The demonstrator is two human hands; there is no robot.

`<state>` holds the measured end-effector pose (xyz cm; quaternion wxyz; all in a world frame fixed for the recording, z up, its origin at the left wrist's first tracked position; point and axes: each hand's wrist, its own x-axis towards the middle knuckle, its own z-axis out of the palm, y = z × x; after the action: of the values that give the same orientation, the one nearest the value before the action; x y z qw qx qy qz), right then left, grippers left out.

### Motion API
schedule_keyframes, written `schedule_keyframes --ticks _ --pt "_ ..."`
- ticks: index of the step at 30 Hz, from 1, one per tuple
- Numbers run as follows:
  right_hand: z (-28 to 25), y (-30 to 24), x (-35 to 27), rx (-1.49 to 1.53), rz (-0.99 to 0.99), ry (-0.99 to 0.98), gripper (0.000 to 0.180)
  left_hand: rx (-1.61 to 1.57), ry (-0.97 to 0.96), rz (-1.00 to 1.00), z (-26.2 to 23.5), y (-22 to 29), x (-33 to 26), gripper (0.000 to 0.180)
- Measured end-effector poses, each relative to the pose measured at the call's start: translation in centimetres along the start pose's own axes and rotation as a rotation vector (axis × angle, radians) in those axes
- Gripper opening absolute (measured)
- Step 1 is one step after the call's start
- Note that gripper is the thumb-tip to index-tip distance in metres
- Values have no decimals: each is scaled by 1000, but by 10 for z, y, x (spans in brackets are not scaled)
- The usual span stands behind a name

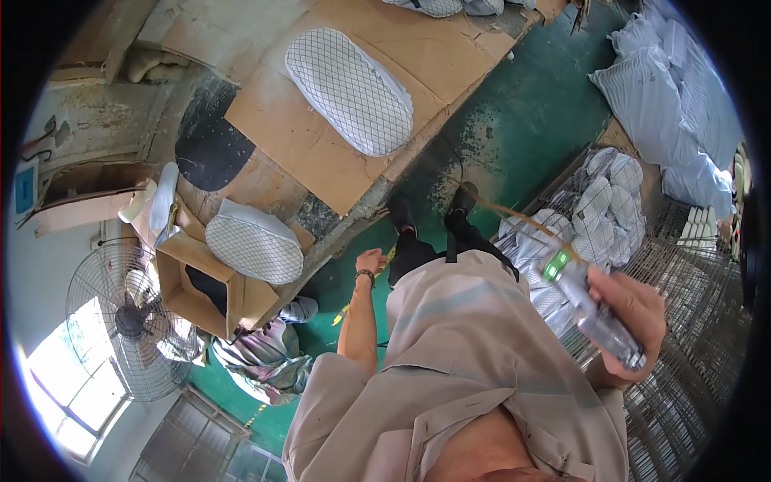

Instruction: Applying adhesive to white mesh pads using an industrial spray gun in a factory environment.

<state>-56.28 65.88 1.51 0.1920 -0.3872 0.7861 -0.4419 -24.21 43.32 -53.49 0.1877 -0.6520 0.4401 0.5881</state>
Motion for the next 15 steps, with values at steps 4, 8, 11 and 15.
schedule_keyframes --ticks 4,8,11,15 --pt "-4 7 -4 -233 58 54 54 22 -12 54 11 3 -4 33" --pt "-14 17 -8 -8 -6 -113 55 -4 -33 92 21 14 -6 31" --pt "-21 27 -12 -79 8 -60 62 -48 -18 180 29 29 -13 30" --pt "-31 37 -20 -59 -10 -104 68 -340 48 347 39 65 -30 25"
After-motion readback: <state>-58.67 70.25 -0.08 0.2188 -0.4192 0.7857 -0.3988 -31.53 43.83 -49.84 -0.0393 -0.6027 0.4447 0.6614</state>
